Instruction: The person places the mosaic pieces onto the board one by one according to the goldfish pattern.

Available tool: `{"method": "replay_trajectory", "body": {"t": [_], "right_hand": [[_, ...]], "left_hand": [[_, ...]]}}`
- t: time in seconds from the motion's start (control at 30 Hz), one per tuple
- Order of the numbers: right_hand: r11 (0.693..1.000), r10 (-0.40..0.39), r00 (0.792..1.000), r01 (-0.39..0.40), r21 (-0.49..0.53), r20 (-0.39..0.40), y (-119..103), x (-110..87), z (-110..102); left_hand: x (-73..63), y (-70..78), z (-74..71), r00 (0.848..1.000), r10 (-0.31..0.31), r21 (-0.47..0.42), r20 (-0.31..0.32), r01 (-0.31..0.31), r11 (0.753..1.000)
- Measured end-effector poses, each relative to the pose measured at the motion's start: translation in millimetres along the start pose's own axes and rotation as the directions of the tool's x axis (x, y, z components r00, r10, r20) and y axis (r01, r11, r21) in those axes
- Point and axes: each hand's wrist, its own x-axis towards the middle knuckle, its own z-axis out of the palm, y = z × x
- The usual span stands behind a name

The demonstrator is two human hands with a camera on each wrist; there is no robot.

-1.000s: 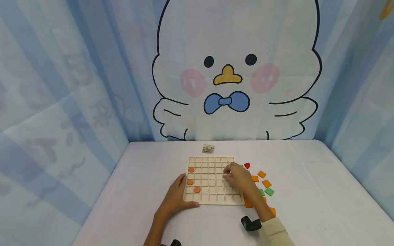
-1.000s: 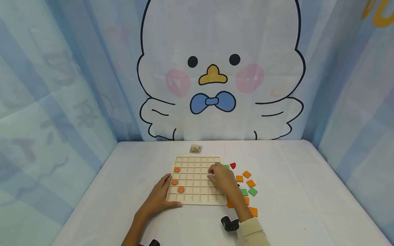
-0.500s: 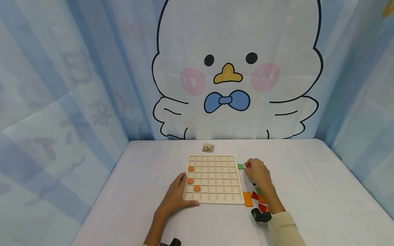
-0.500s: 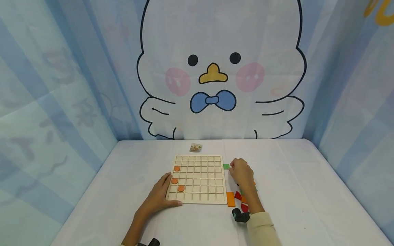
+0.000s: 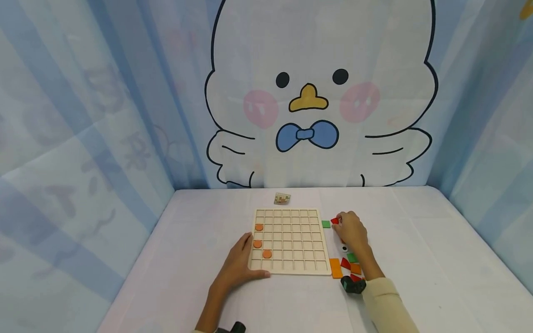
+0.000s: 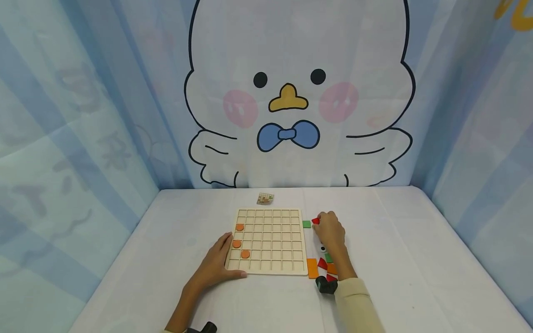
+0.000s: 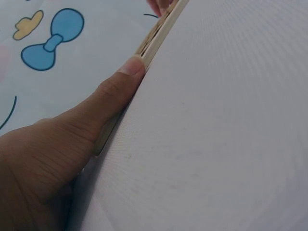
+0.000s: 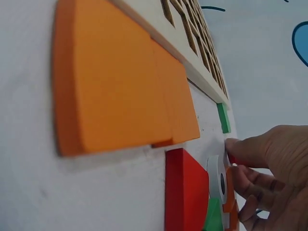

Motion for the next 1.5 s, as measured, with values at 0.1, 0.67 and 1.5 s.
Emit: {"method": "replay_trajectory", "body": {"t": [0.1,0.67,1.5], "right_hand": [[1.0,0.002,1.0,-0.002,0.012,0.01,0.1,0.8,-0.7],[0.999,-0.023,0.999,0.022,0.032,0.027,7.4,4.7,1.5],[0.996,-0.088,0.978,0.092,-0.01,0.191,16.2,6.8,-3.8]], "left_hand": [[0.4,-0.1,0.7,1.0,0.007,0.005,-0.001,-0.007,1.0],[1.0,-1.0,1.7,1.0,0.008,-0.001,0.002,-0.008,1.0],[2.0,-1.1,0.1,0.999,-0.025,0.019,0.02,0.025,1.0]]}}
